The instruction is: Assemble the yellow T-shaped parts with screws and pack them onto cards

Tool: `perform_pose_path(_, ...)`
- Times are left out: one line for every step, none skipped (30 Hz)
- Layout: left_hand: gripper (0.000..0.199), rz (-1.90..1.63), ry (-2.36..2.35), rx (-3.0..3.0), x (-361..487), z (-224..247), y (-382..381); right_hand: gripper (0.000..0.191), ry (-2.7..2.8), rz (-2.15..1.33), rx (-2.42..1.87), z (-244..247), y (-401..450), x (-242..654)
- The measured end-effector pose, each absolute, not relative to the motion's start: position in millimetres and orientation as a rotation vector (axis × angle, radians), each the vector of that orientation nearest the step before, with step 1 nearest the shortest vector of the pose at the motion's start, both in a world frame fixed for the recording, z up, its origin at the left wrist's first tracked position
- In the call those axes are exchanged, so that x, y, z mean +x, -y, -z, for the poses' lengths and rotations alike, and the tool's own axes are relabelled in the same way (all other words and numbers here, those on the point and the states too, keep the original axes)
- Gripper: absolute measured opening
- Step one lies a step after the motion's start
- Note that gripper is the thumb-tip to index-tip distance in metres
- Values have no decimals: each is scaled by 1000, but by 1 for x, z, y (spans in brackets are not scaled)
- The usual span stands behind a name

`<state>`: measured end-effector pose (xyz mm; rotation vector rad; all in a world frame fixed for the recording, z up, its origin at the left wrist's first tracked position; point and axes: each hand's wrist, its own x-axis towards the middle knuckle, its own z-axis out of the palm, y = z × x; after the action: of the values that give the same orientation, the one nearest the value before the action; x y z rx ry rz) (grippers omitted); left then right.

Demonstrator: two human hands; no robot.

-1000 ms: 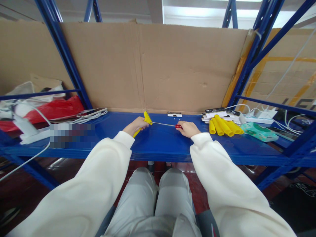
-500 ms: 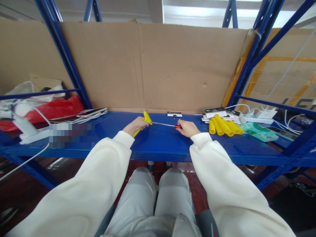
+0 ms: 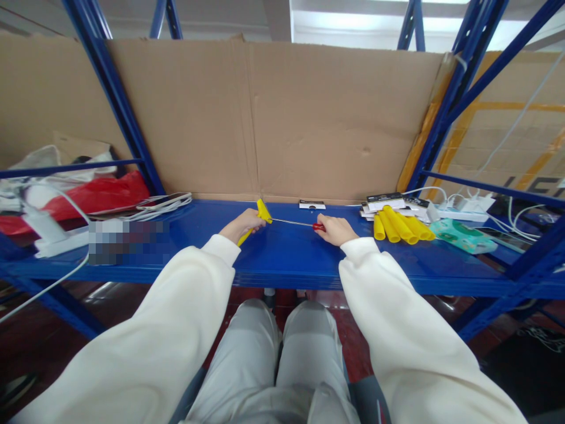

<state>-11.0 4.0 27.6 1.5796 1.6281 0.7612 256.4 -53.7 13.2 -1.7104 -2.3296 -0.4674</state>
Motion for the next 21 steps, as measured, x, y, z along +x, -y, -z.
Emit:
perform_pose_path(16, -783, -1647, 1599, -10, -28, -2, 17, 2339, 463, -1719, -13, 54, 256)
perform_pose_path(16, -801, -1661, 1614, -10, -29, -1, 18, 2348, 453, -1725, -14, 54, 256)
perform_pose_path(15, -813, -1674, 1628, -9, -30, 1, 18, 2355, 439, -1728, -13, 54, 256)
perform_pose_path(15, -813, -1680, 1632, -9, -30, 2, 19, 2358, 421, -1728, -13, 54, 256)
perform_pose_path(15, -812, -1684, 1633, -9, -30, 2, 20, 2359, 400, -1722, -13, 53, 256)
perform_pose_path(14, -811, -1689, 1633, -9, -31, 2, 21, 2360, 377, -1712, -12, 53, 257)
perform_pose_path(14, -808, -1692, 1633, -8, -31, 3, 22, 2361, 355, -1696, -11, 52, 257)
perform_pose_path(14, -804, -1696, 1634, -8, -31, 3, 23, 2363, 337, -1676, -10, 51, 258)
perform_pose_path(14, -800, -1699, 1637, -8, -31, 3, 23, 2363, 326, -1658, -10, 50, 258)
perform_pose_path(14, -797, -1700, 1639, -8, -32, 3, 23, 2361, 321, -1647, -9, 49, 259)
perform_pose_path(14, -795, -1702, 1640, -8, -32, 3, 23, 2355, 322, -1645, -9, 49, 259)
perform_pose_path(14, -793, -1705, 1640, -8, -32, 4, 23, 2348, 325, -1652, -9, 49, 259)
perform_pose_path(14, -793, -1707, 1639, -8, -32, 4, 22, 2341, 331, -1665, -9, 49, 259)
perform_pose_path(14, -792, -1709, 1639, -8, -33, 5, 20, 2335, 339, -1678, -10, 49, 258)
perform_pose_path(14, -790, -1711, 1639, -8, -33, 5, 18, 2332, 349, -1687, -10, 50, 258)
perform_pose_path(14, -788, -1712, 1640, -8, -33, 6, 16, 2334, 361, -1691, -11, 51, 257)
perform_pose_path(14, -785, -1711, 1643, -8, -33, 6, 15, 2339, 374, -1691, -11, 51, 257)
perform_pose_path(14, -785, -1709, 1644, -8, -33, 6, 15, 2347, 386, -1691, -12, 52, 256)
perform_pose_path(15, -786, -1706, 1645, -8, -33, 6, 15, 2359, 394, -1689, -13, 53, 256)
perform_pose_path(15, -790, -1704, 1645, -8, -34, 7, 16, 2373, 395, -1686, -13, 54, 255)
perform_pose_path(15, -795, -1701, 1645, -8, -34, 7, 17, 2386, 390, -1683, -13, 54, 255)
